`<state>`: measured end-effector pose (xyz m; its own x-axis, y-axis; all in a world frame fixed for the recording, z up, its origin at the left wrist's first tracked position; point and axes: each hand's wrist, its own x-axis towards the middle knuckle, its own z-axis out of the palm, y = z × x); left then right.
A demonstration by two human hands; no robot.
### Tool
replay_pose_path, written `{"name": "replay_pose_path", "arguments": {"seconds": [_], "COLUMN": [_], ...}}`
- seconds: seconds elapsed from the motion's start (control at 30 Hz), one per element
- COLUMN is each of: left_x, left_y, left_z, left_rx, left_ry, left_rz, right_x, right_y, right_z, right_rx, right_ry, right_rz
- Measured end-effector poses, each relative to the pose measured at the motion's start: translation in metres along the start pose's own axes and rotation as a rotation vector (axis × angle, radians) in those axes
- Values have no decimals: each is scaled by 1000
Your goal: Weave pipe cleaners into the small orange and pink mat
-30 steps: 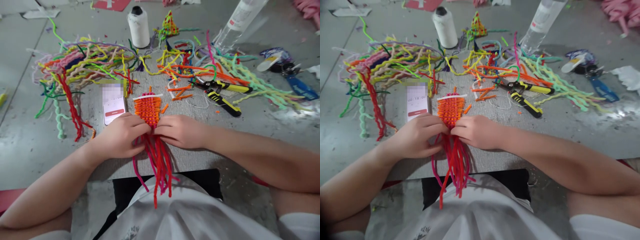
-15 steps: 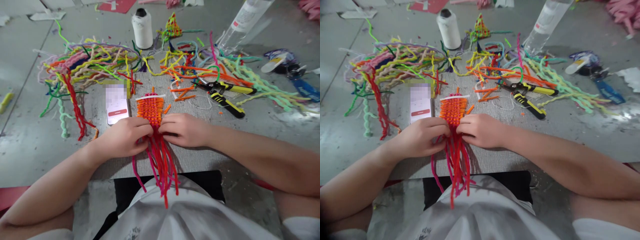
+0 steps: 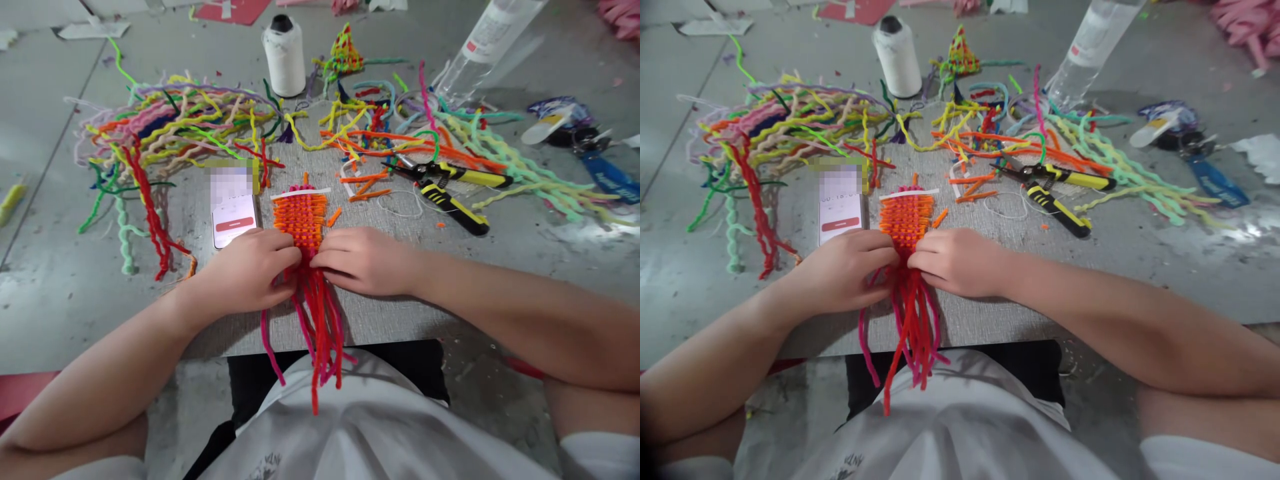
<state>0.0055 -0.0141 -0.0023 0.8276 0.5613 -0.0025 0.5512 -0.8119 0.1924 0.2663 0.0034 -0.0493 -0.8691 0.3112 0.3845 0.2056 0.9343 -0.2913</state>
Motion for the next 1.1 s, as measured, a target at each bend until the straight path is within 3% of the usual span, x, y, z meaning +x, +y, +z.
{"name": "replay_pose_path", "arguments": {"seconds": [0.37,0.6,1.1], "left_x": [-1,-3,-2], "left_y": [-1,-6,-7], "left_z": [3,-7,-7], "left_rx": [-72,-184,-3], "left_ry": [26,-45,-10], "left_rz": [-12,30,50], "right_x": [6,8,4], "right_y": [-4,-7,-2], "right_z": [1,2,-1], "right_rx": [-134,-251,-144], "right_ry": [-18,-28,-30], "right_rz": [-48,-88,-50]}}
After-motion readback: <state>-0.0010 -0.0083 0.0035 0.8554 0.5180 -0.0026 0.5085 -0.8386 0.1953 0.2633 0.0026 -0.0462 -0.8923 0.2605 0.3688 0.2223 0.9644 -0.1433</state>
